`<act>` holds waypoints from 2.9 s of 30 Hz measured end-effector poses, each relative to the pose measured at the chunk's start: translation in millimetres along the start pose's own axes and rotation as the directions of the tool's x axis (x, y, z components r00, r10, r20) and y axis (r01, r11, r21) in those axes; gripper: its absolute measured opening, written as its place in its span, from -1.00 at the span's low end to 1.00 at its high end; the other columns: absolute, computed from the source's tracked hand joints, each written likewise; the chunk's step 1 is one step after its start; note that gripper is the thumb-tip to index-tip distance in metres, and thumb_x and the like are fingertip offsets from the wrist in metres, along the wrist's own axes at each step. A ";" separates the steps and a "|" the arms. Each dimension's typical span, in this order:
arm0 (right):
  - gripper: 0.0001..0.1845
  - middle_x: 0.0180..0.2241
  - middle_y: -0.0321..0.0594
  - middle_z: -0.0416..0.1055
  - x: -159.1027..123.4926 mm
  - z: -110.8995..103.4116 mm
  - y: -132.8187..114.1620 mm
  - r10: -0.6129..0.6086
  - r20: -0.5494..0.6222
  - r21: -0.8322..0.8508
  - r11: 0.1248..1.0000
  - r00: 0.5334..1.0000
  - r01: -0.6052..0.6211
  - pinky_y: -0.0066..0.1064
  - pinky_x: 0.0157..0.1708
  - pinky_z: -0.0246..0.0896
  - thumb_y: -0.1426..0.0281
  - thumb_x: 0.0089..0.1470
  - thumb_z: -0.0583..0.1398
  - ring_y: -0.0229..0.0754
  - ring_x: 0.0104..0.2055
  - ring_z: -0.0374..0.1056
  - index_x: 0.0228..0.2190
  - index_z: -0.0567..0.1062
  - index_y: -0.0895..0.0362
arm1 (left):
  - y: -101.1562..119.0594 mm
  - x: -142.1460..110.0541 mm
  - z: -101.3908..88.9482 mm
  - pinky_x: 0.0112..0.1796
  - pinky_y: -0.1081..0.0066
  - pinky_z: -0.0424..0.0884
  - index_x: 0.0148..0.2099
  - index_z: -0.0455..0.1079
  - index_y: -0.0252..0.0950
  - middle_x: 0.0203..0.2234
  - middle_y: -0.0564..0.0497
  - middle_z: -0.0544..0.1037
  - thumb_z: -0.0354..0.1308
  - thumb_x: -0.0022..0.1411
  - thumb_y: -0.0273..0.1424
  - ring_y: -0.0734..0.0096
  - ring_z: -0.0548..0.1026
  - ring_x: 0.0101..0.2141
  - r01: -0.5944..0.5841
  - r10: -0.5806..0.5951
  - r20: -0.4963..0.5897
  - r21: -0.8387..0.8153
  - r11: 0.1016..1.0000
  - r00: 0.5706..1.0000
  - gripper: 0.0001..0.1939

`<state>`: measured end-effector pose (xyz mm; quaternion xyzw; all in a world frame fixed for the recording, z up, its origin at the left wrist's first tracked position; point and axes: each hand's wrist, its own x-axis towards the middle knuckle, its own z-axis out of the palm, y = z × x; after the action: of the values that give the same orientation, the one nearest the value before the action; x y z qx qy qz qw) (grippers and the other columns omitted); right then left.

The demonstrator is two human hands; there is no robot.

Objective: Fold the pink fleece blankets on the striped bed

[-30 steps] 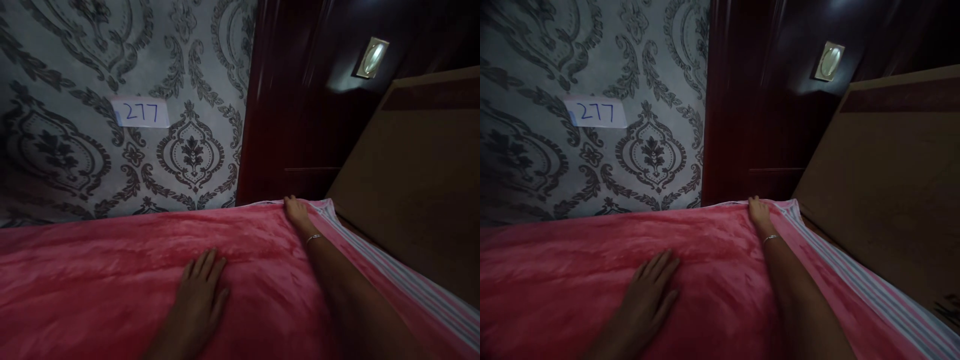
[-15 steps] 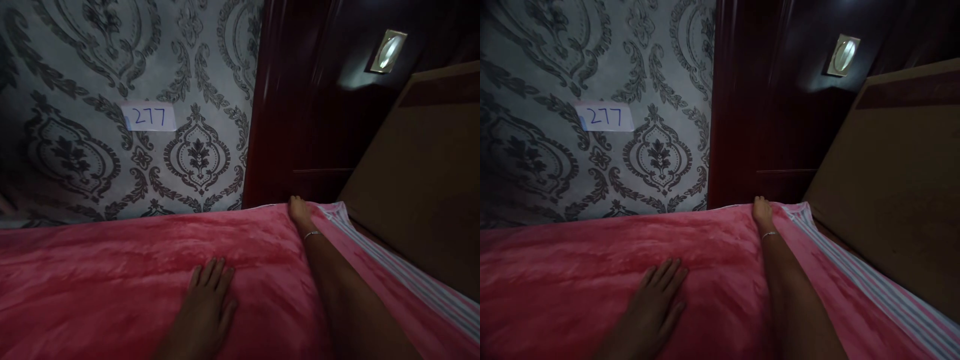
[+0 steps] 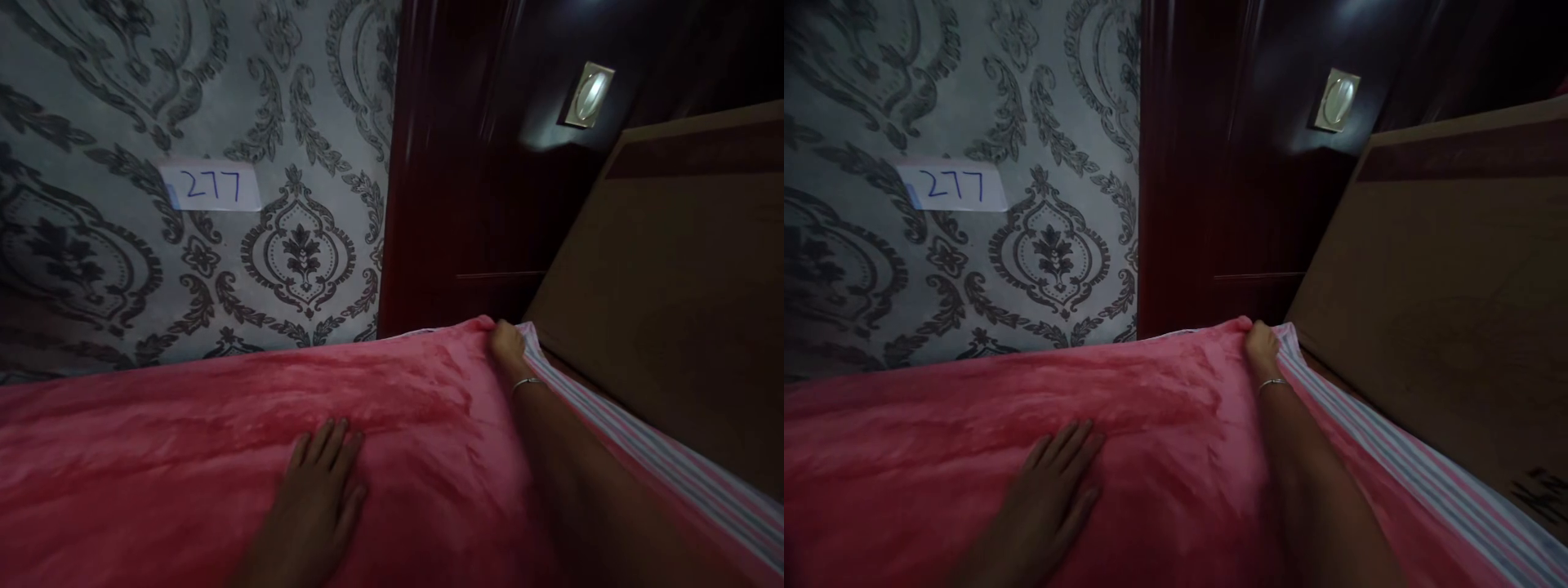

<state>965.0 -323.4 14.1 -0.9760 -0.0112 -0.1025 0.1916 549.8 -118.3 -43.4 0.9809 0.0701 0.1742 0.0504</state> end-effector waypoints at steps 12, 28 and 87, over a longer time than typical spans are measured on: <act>-0.54 0.00 0.32 0.44 0.6 27.1 7.2 0.002 -0.046 0.010 1.000 0.999 -0.001 -0.22 0.03 0.28 0.59 0.25 -0.05 0.13 0.08 0.42 0.06 0.47 0.43 | 1.9 -2.2 -3.7 0.30 -0.13 0.09 0.41 0.15 -0.05 0.37 0.02 0.19 -0.05 0.41 -0.20 0.04 0.15 0.35 -0.001 0.000 0.085 0.015 1.000 0.996 -0.45; -0.64 -0.06 0.19 0.53 -34.8 -24.7 89.1 0.119 0.134 -0.144 0.985 0.984 -0.100 -0.30 -0.12 0.38 0.32 0.23 0.18 0.11 0.01 0.49 -0.06 0.59 0.28 | 2.6 10.8 -8.9 0.25 -0.20 0.13 0.38 0.23 -0.15 0.34 -0.07 0.25 -0.10 0.39 -0.16 -0.07 0.18 0.34 0.036 -0.033 0.133 -0.019 0.999 0.991 -0.42; -0.54 -0.04 0.26 0.49 -267.5 -142.8 247.2 0.325 -0.064 -0.319 0.889 0.944 -0.328 -0.18 -0.01 0.27 0.27 0.37 -0.02 0.15 0.05 0.43 -0.04 0.54 0.32 | 17.3 26.0 -35.1 0.25 -0.13 0.06 0.39 0.16 -0.39 0.35 -0.26 0.22 -0.24 0.41 -0.21 -0.07 0.13 0.34 -0.012 -0.006 0.160 0.106 0.994 0.987 -0.37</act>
<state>690.3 -601.5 -3.2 -0.9816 0.1708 -0.0736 0.0427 563.9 -128.6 0.2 0.9931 0.0736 0.0912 0.0031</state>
